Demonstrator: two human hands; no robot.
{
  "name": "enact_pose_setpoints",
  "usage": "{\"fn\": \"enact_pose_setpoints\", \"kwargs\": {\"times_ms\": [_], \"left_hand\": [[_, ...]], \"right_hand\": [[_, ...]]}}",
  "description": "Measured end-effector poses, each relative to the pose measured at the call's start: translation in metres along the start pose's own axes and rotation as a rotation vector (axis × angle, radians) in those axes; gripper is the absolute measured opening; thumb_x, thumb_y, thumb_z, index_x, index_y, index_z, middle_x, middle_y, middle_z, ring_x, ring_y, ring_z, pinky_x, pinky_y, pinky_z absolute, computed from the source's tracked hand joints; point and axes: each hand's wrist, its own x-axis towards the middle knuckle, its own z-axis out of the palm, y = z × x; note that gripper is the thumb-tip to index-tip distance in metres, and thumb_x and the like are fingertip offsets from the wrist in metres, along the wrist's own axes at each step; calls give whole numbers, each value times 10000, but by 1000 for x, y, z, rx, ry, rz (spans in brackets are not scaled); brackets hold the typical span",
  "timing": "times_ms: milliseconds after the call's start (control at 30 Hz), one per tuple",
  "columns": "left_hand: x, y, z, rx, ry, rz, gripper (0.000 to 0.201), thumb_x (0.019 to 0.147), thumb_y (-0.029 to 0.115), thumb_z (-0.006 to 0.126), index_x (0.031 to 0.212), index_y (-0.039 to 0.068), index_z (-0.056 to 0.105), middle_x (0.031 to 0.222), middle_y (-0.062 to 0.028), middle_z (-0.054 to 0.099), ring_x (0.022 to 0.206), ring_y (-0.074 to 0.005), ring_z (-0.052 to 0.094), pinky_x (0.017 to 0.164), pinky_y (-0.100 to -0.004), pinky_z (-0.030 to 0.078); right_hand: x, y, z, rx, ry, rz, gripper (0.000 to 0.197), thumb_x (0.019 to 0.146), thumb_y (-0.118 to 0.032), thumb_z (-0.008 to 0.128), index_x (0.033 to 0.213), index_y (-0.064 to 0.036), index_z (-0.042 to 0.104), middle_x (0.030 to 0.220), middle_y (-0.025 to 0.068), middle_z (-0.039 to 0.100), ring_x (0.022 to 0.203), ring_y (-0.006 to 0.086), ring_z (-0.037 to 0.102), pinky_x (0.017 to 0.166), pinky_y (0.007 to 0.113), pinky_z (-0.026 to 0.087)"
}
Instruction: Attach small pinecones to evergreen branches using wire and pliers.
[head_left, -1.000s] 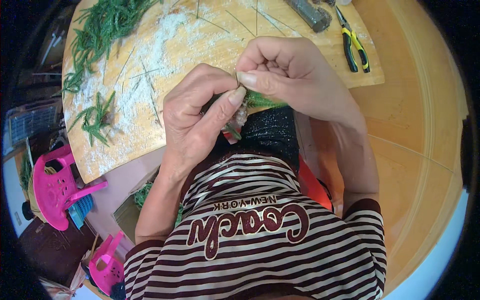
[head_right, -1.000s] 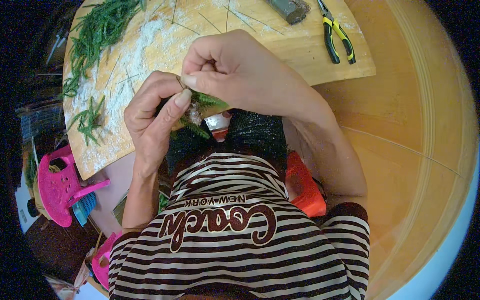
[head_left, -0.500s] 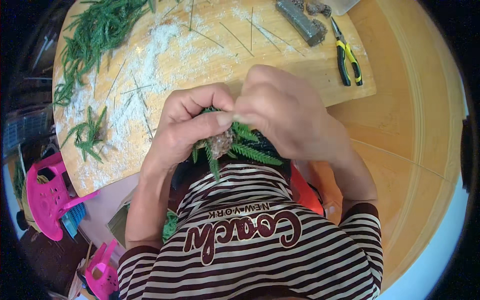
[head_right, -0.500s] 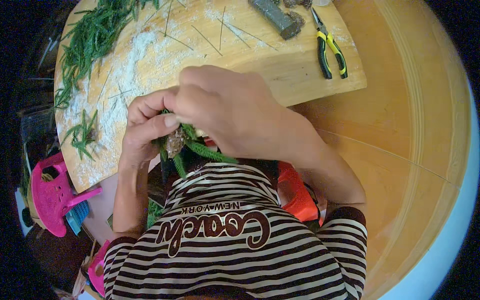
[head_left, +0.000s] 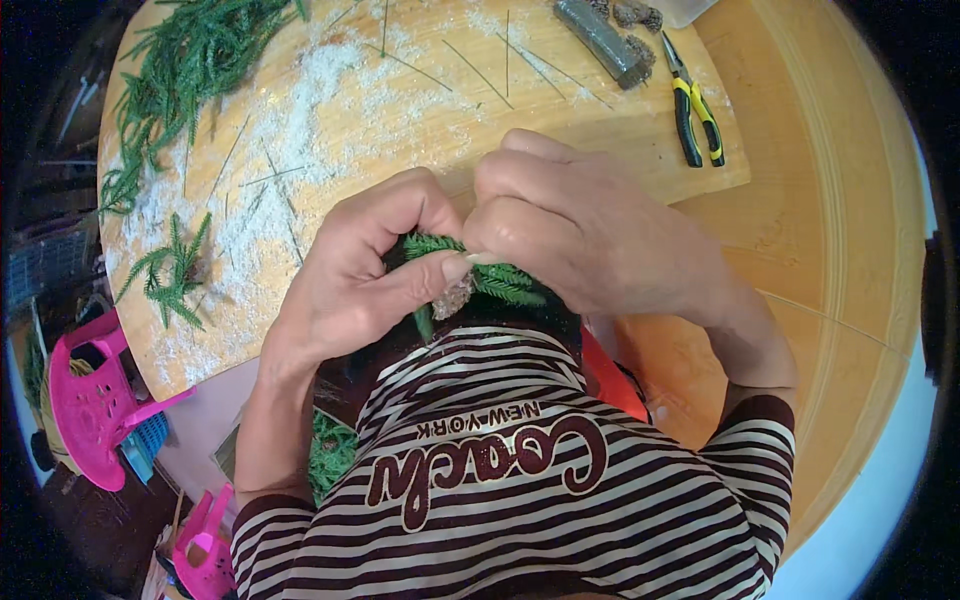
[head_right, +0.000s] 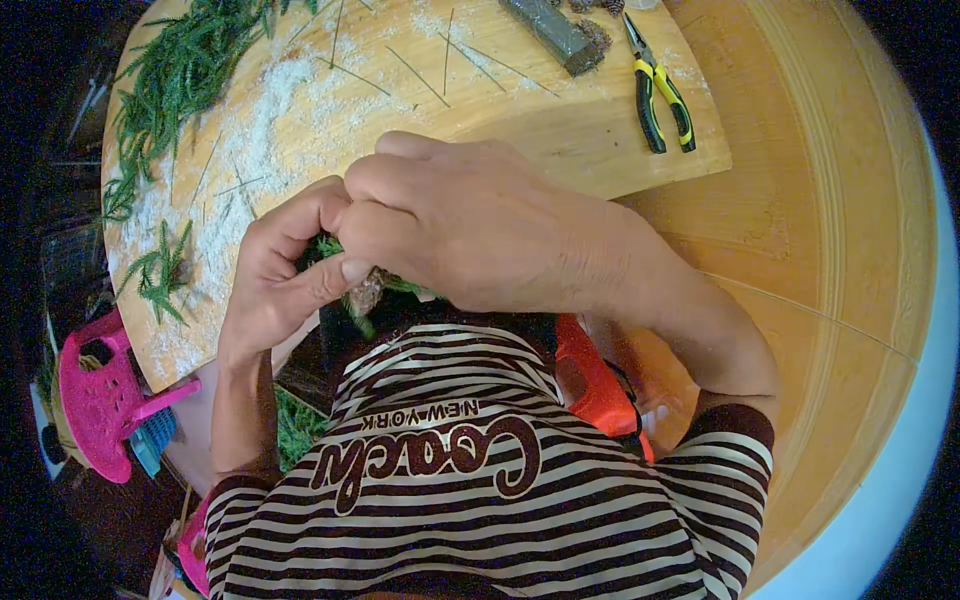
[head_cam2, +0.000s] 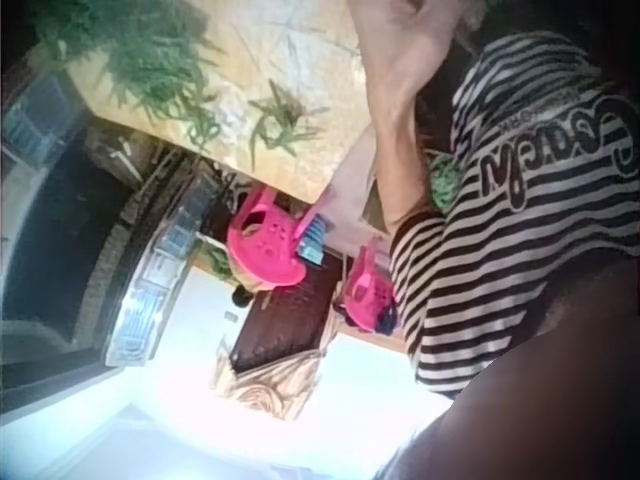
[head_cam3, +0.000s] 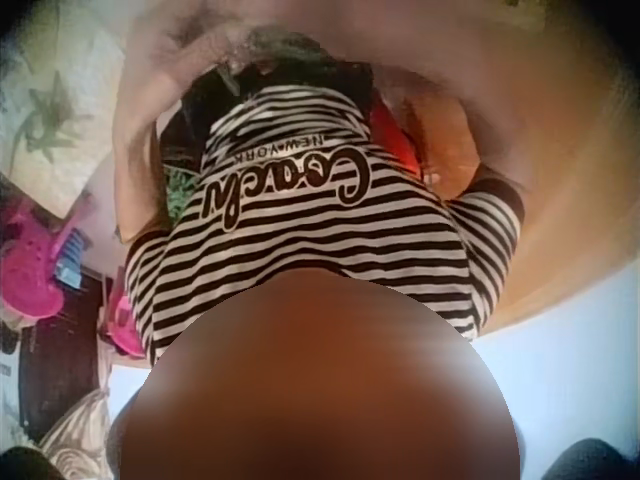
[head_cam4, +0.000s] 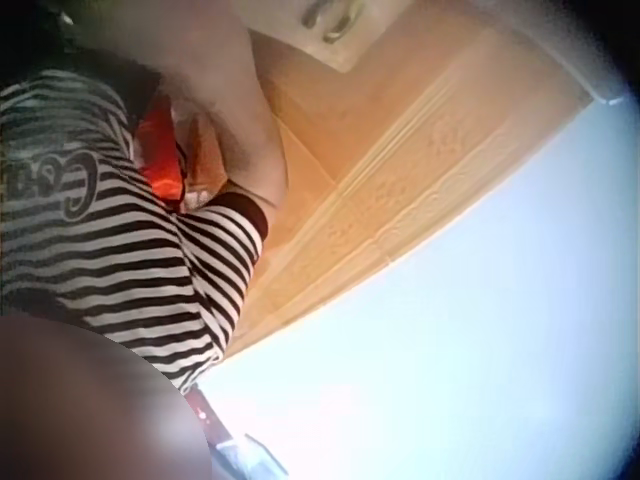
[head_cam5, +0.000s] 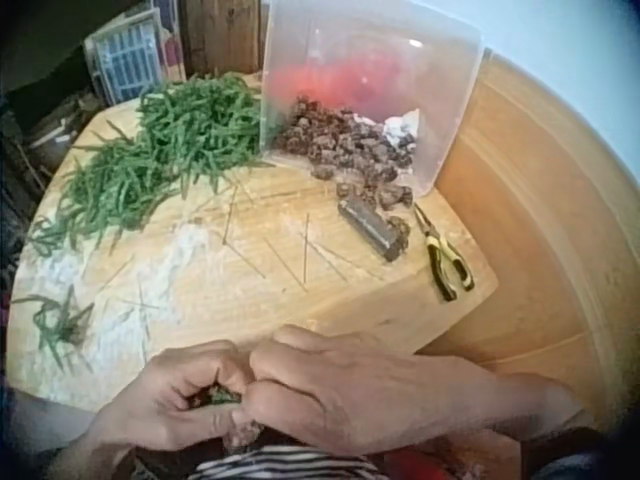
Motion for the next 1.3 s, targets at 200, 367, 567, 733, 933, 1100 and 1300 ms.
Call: {"fn": "enact_pose_setpoints", "kwargs": {"times_ms": [200,367,567,733,933,1100,1300], "left_hand": [[-7,10,12,8,209,-53,115,745,3,643,789,-4,536,731,-64,506,634,-171,516,564,-291,409],[-2,13,12,504,313,156,128,721,-13,644,793,-3,539,717,-98,496,625,-218,536,541,-315,426],[-4,11,12,644,439,300,131,709,-24,648,807,-3,563,720,-105,511,629,-220,528,569,-285,424],[-7,15,4,383,373,200,111,708,-12,662,781,-9,579,718,-75,526,631,-168,513,578,-256,406],[-7,14,5,311,299,216,103,710,-3,667,761,-13,578,710,-57,520,638,-143,504,573,-253,400],[-8,14,5,321,253,213,116,705,-4,668,771,-13,573,712,-68,519,632,-165,510,567,-266,405],[-7,10,8,755,347,398,120,705,-13,660,784,-13,569,723,-82,526,632,-187,525,570,-288,423]], "right_hand": [[6,2,-7,-178,-61,-44,169,675,-102,608,795,-59,497,724,72,450,655,260,477,513,342,389],[6,-2,4,-375,32,46,146,746,-96,599,776,-39,468,723,76,451,595,249,456,502,327,377],[2,-11,0,327,-1,620,130,811,-117,592,827,-26,500,719,72,453,580,207,453,517,293,376],[1,-9,-7,-5,107,214,146,808,-114,590,922,-31,550,715,52,464,611,185,491,520,281,392],[10,-8,-21,-330,-109,-53,246,761,-102,590,999,-49,559,748,42,483,632,202,533,482,300,408],[17,-6,-22,-415,-156,-230,188,742,-122,587,915,-60,547,734,46,479,593,203,521,454,313,398],[10,-12,5,58,-84,375,114,855,-114,546,785,-40,497,652,45,414,542,130,428,486,249,353]]}}
